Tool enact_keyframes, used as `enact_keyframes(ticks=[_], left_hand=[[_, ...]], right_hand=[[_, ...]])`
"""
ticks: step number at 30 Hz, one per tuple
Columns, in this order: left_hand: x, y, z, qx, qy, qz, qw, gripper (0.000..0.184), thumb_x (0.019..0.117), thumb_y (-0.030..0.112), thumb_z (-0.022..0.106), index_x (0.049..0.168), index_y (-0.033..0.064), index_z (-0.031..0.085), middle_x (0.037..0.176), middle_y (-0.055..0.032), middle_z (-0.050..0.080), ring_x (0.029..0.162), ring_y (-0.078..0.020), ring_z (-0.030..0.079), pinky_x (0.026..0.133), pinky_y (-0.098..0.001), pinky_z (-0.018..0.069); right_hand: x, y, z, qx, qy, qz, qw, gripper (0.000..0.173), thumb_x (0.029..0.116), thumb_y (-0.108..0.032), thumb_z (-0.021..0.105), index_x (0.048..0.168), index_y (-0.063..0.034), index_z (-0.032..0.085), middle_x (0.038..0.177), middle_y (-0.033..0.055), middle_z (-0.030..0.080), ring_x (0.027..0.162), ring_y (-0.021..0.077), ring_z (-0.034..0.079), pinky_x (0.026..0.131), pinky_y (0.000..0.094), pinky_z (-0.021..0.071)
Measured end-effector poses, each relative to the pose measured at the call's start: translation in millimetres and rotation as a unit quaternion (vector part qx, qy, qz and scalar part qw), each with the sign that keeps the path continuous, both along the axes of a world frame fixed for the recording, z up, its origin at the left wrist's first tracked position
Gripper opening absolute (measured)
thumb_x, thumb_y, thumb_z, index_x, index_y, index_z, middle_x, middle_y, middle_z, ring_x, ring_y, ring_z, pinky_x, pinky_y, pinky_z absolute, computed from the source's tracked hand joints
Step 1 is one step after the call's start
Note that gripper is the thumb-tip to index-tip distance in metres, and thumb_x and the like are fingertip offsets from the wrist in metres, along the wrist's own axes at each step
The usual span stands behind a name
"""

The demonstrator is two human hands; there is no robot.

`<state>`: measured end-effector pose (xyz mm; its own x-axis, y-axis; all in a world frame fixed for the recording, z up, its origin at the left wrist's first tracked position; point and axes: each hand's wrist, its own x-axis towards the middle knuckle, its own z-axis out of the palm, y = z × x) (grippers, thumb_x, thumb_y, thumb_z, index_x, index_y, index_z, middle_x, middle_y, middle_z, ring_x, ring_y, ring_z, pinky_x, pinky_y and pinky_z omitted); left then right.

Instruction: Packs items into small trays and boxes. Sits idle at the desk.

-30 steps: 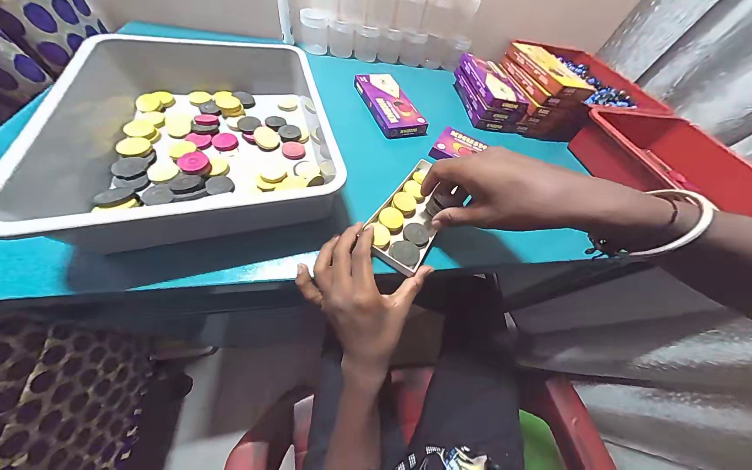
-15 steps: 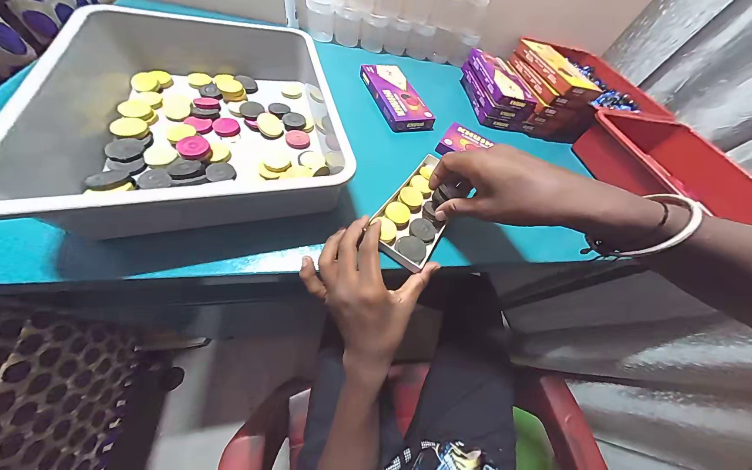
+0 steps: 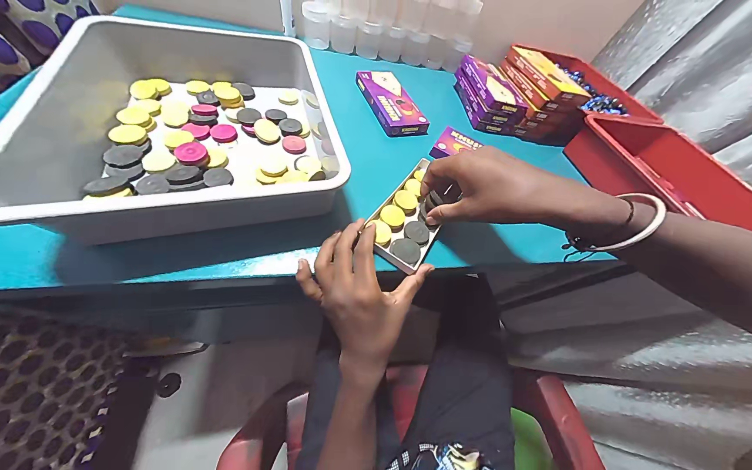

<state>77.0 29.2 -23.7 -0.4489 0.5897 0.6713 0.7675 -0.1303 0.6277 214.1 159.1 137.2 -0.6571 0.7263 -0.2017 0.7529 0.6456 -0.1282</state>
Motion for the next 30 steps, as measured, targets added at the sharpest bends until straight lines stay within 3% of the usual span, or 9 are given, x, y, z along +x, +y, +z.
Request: enact_keyframes(ticks=[4,9,13,21,25,30], left_hand=[[3,1,0,0.004,0.002,0.001,1.000,0.079,0.0721,0.071,0.077,0.124,0.0113,0.072,0.130,-0.0074,0.068,0.127,-0.0322,0.057,0.115,-0.0663,0.0197],[7,2,1,0.007,-0.001,0.001,1.000,0.079,0.0715,0.070,0.077,0.123,0.0115,0.072,0.129,-0.0072,0.068,0.126,-0.0318,0.058,0.115,-0.0661,0.0199],[8,0,2,0.004,-0.004,-0.003,1.000,0.078,0.0723,0.070,0.077,0.124,0.0118,0.072,0.130,-0.0075,0.068,0.127,-0.0327,0.057,0.115,-0.0664,0.0198],[9,-1,2,0.004,0.000,0.000,1.000,0.078,0.0725,0.070,0.077,0.125,0.0121,0.072,0.131,-0.0070,0.067,0.127,-0.0314,0.057,0.115,-0.0651,0.0200],[9,0,2,0.005,0.001,0.002,1.000,0.079,0.0717,0.070,0.077,0.125,0.0121,0.072,0.130,-0.0070,0.068,0.127,-0.0315,0.057,0.115,-0.0652,0.0202],[10,0,2,0.006,0.004,0.007,1.000,0.079,0.0719,0.071,0.077,0.124,0.0124,0.072,0.130,-0.0066,0.068,0.127,-0.0311,0.057,0.115,-0.0654,0.0200]], right_hand=[[9,4,9,0.015,0.032,-0.017,0.999,0.031,0.0903,-0.031,0.080,0.111,-0.0101,0.071,0.092,0.0039,0.074,0.084,0.0167,0.072,0.081,0.0416,0.0594],[22,21,9,0.045,-0.010,-0.003,0.999,0.030,0.0889,-0.032,0.081,0.110,-0.0133,0.073,0.089,0.0036,0.073,0.079,0.0203,0.069,0.076,0.0494,0.0549],[18,21,5,0.020,-0.036,-0.013,0.999,0.033,0.0880,-0.033,0.083,0.113,-0.0130,0.074,0.093,0.0041,0.075,0.087,0.0213,0.071,0.085,0.0513,0.0555],[21,21,7,0.009,-0.046,0.001,0.999,0.028,0.0924,-0.031,0.078,0.111,-0.0107,0.076,0.096,0.0039,0.077,0.092,0.0213,0.073,0.089,0.0518,0.0559],[23,24,13,0.027,-0.020,-0.016,0.999,0.022,0.0930,-0.028,0.078,0.107,-0.0115,0.075,0.093,0.0034,0.076,0.088,0.0201,0.072,0.084,0.0492,0.0569],[36,37,3,0.117,0.029,0.042,0.992,0.025,0.0883,-0.027,0.082,0.097,-0.0049,0.072,0.085,0.0104,0.072,0.081,0.0279,0.070,0.077,0.0543,0.0547]])
